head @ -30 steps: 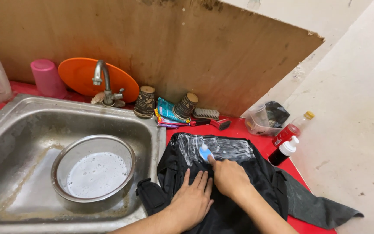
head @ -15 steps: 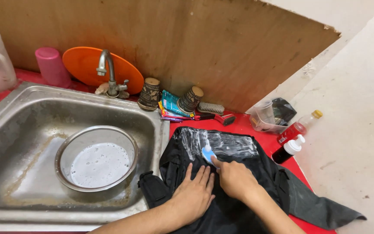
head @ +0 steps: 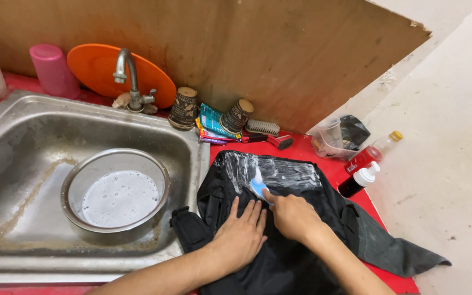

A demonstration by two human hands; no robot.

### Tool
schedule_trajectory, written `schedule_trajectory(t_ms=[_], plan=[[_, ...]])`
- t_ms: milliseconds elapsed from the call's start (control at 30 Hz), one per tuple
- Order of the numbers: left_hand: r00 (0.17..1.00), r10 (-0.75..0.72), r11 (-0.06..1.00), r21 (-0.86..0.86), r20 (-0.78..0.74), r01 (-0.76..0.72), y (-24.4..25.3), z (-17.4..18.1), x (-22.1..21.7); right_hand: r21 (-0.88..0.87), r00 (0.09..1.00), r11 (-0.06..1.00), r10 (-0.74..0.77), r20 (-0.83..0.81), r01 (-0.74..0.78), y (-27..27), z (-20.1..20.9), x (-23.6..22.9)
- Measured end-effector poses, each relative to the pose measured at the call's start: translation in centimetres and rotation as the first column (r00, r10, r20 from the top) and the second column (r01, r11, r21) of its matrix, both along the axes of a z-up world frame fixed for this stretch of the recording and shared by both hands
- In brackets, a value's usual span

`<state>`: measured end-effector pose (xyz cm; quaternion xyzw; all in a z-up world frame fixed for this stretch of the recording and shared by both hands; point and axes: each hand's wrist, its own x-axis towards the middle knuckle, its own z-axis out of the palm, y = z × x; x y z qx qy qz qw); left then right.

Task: The person cleans a black backpack by scrubbing areas of it with a toothbrush dipped in a bowl of soapy water, then wipes it with a grey cloth and applies cleaning foam from a pump bottle.

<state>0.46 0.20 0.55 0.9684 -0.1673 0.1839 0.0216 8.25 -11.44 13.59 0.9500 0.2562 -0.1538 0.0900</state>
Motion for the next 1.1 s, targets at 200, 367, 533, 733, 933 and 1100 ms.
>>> schedule_trajectory(t_ms=[200,367,533,733,933,1100], plan=[[0.996,0.036,0.999,-0.02,0.08,-0.035,0.0,0.1,0.1,0.146,0.989,0.988,0.029,0.146,-0.051,5.6,-5.2,7.2],[0.997,-0.003,1.0,-0.013,0.073,0.004,0.3,0.6,-0.4,0.124,0.992,0.989,0.07,0.102,-0.083,1.2,-3.1,4.2],[0.998,0.011,1.0,0.008,0.057,-0.011,-0.3,-0.5,-0.1,0.035,0.999,0.998,0.05,0.017,-0.051,1.3,-1.8,2.3],[1.0,0.026,1.0,-0.015,0.014,-0.026,0.2,0.0,-0.1,0.05,0.983,0.993,0.101,0.155,-0.11,5.4,-4.5,6.0],[1.0,0.007,0.999,-0.032,0.022,-0.006,-0.1,-0.1,0.3,0.015,0.991,0.991,0.137,-0.013,-0.137,0.2,-1.2,1.8],[1.0,0.026,0.999,0.021,0.008,-0.027,-0.1,0.1,-0.1,0.12,0.997,0.992,0.036,0.063,-0.043,5.0,-2.8,5.2]])
